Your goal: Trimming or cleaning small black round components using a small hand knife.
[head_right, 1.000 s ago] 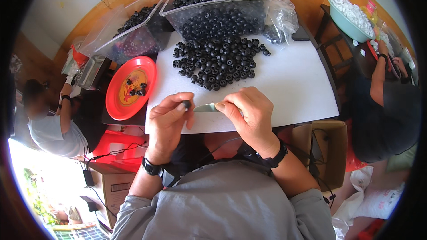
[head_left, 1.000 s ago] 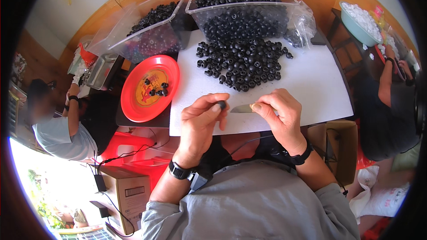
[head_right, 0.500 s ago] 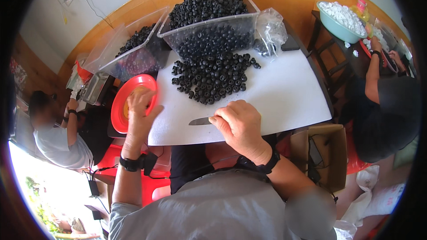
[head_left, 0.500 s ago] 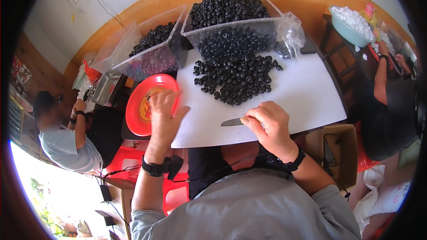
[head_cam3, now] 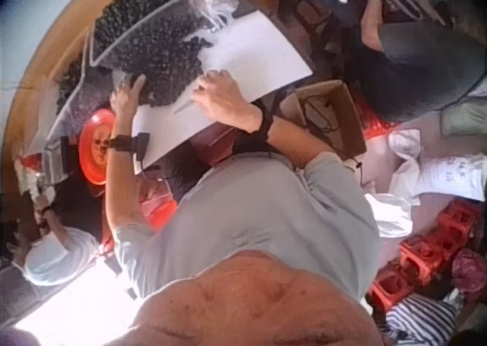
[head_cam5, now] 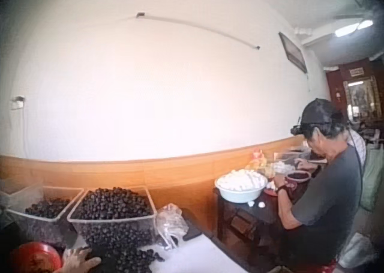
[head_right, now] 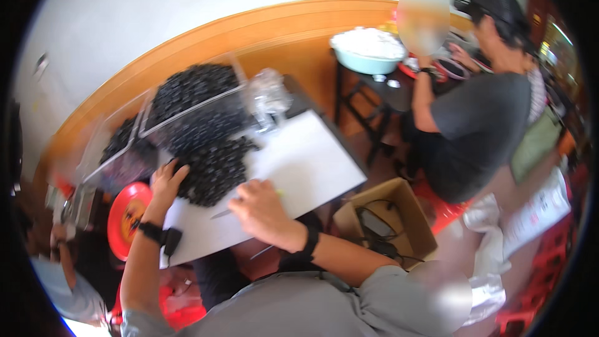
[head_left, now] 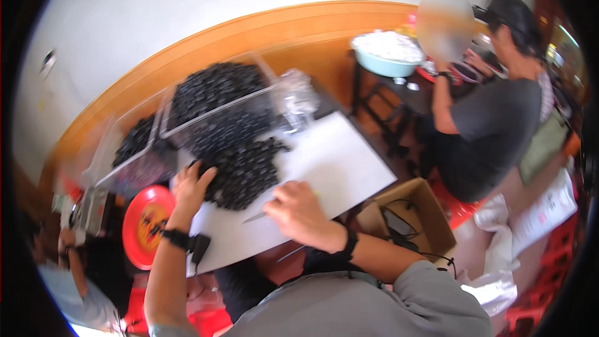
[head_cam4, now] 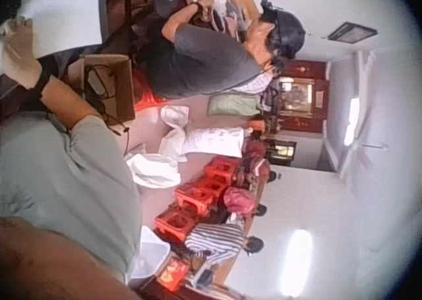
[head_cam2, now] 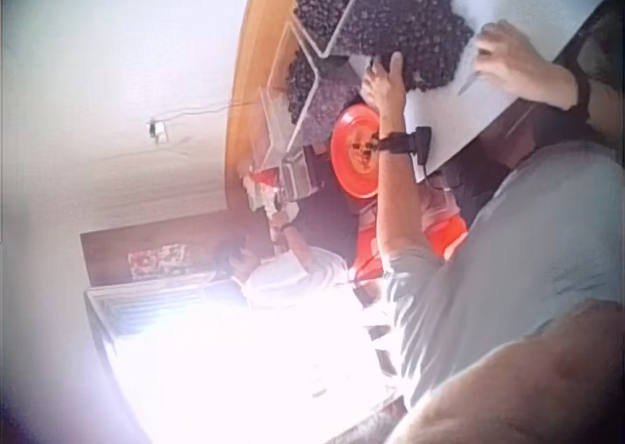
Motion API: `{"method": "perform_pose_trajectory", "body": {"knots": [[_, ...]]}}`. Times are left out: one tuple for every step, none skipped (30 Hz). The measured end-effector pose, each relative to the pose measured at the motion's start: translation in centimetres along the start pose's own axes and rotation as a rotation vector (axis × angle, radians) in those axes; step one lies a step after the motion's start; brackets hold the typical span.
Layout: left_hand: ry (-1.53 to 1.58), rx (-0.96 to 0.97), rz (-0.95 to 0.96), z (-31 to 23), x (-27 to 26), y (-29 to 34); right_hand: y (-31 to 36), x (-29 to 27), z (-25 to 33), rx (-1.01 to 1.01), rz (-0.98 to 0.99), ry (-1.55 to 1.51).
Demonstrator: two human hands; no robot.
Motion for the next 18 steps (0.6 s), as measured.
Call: {"method": "perform_pose_trajectory", "body": {"knots": [[0.026,0.041,0.015,-1.0,0.7,-0.4,0.4,-0.5,-1.2,0.002,-0.005,0.001],[0.045,0.062,0.021,-1.9,0.7,-0.1,0.7,-1.1,-2.0,-0.001,-0.004,-0.002],[0.113,0.058,0.027,-2.8,1.0,0.0,1.0,-1.7,-2.9,-0.002,-0.011,-0.012],[0.180,0.051,0.034,-3.9,1.2,0.0,1.2,-2.4,-3.8,-0.005,-0.019,-0.024],[0.213,0.060,0.045,-5.4,1.5,0.4,1.5,-2.8,-4.7,0.018,-0.024,-0.001],[0.245,0.066,0.055,-6.8,1.9,0.7,1.8,-3.2,-5.4,0.020,-0.036,-0.009],[0.251,0.084,0.066,-8.1,2.3,1.3,2.2,-3.4,-6.0,0.017,-0.043,-0.025],[0.253,0.122,0.062,-9.7,2.7,1.9,2.4,-3.6,-6.7,0.031,-0.044,-0.013],[0.254,0.155,0.055,-11.1,2.9,2.4,2.5,-3.7,-7.3,0.033,-0.051,-0.019],[0.257,0.162,0.061,-12.1,3.0,2.7,2.6,-3.9,-7.9,0.033,-0.057,-0.027],[0.269,0.164,0.067,-13.0,3.0,3.3,2.6,-4.1,-8.1,0.032,-0.042,-0.030],[0.281,0.165,0.073,-13.6,3.1,3.7,2.7,-4.1,-8.3,0.036,-0.040,-0.030],[0.275,0.164,0.052,-13.8,3.2,4.2,2.7,-4.0,-8.4,0.031,-0.034,-0.030],[0.276,0.161,0.056,-14.0,3.4,4.8,2.8,-4.1,-8.3,0.024,-0.026,-0.033],[0.259,0.167,0.047,-14.1,3.3,5.4,2.8,-4.1,-8.2,0.026,-0.023,-0.036],[0.242,0.175,0.039,-14.1,3.3,5.9,2.8,-4.1,-8.1,0.030,-0.018,-0.036],[0.242,0.190,0.026,-14.1,3.3,6.5,2.8,-3.8,-7.7,0.029,-0.010,-0.039],[0.243,0.182,0.028,-13.7,3.4,7.1,2.7,-3.5,-7.3,0.028,-0.005,-0.045]]}}
Point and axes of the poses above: each hand's wrist, its own y-axis away from the middle knuckle, its own x-axis out of the palm, z = x × y, the point moved 9 cm from there along -y, towards the middle knuckle, and after that the axes turned 12 degrees about z, right-handed, at the moved point
